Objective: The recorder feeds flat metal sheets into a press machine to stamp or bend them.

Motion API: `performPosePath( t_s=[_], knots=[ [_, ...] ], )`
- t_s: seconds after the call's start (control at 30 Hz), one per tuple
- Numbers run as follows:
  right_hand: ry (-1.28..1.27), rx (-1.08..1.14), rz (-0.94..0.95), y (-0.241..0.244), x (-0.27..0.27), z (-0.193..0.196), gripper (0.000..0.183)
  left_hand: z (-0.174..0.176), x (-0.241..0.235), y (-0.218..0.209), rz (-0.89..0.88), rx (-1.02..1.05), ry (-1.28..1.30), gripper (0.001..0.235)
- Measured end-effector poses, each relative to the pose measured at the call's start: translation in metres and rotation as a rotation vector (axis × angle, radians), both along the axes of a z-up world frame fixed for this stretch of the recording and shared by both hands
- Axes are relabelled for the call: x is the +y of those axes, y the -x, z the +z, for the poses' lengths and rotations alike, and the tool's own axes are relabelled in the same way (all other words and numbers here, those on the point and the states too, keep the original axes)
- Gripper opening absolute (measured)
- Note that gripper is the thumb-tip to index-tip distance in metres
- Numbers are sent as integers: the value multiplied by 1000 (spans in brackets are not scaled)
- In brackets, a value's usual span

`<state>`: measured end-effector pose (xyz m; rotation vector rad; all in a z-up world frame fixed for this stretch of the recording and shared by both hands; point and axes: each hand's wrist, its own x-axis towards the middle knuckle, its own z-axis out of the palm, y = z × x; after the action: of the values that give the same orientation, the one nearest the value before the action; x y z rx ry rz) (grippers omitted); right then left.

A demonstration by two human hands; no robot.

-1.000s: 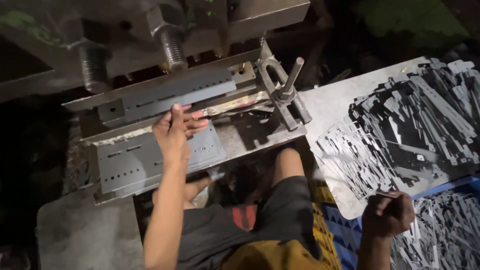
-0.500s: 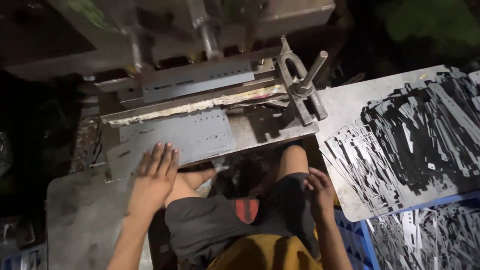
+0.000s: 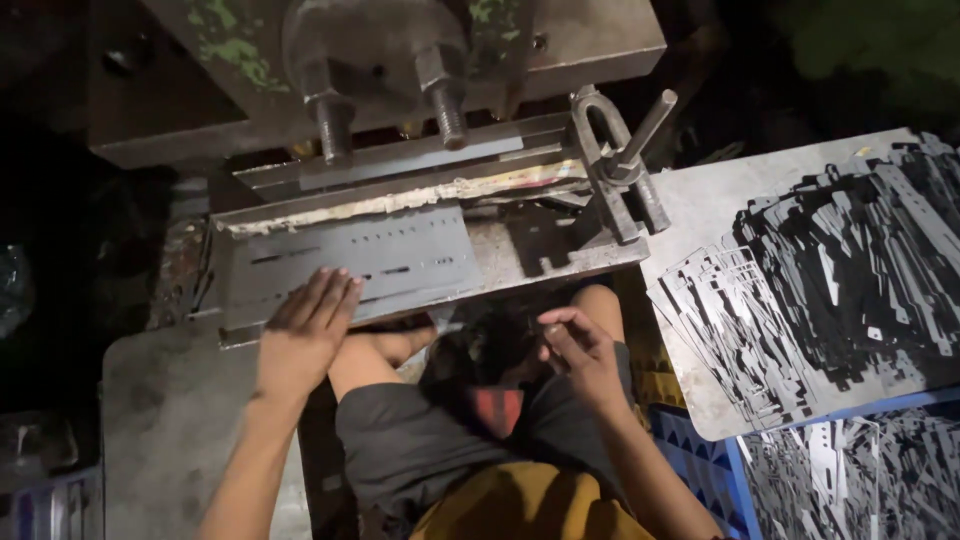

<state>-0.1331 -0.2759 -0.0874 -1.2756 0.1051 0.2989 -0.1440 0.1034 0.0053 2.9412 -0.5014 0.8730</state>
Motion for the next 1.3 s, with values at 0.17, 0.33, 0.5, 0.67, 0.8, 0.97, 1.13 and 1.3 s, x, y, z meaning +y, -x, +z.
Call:
performPosePath(
  t_s=[0.17,0.33,0.5,0.67,0.8,0.97,1.13,1.3],
  knots=[
    [-27,-135,91,1,18,20,16,12,20,5,38,7,102,40],
    [-4,-152,160,-40,40,22,17,18,7,51,140,-386,1432,34],
    [-186,-152,271,-146,99,86,27,-62,7,58,-200,-149,2131,24],
    [-202,-230,108,-144,101,115,35,-79,-31,-4,-131,-176,2037,24],
    [35,-619,105,-53,36,112,47,-18,-82,-84,-270,-33,2176,17],
    [-248,-130,54,16,-27,48,38,-19,-98,-153,-272,297,2039,24],
    [-315,27,79,33,-49,-5,34,-16,-105,-147,-176,402,1939,44],
    [-180,-183,33,7,-28,-16,31,-15,-142,-59,-257,1088,1742,56]
  ],
)
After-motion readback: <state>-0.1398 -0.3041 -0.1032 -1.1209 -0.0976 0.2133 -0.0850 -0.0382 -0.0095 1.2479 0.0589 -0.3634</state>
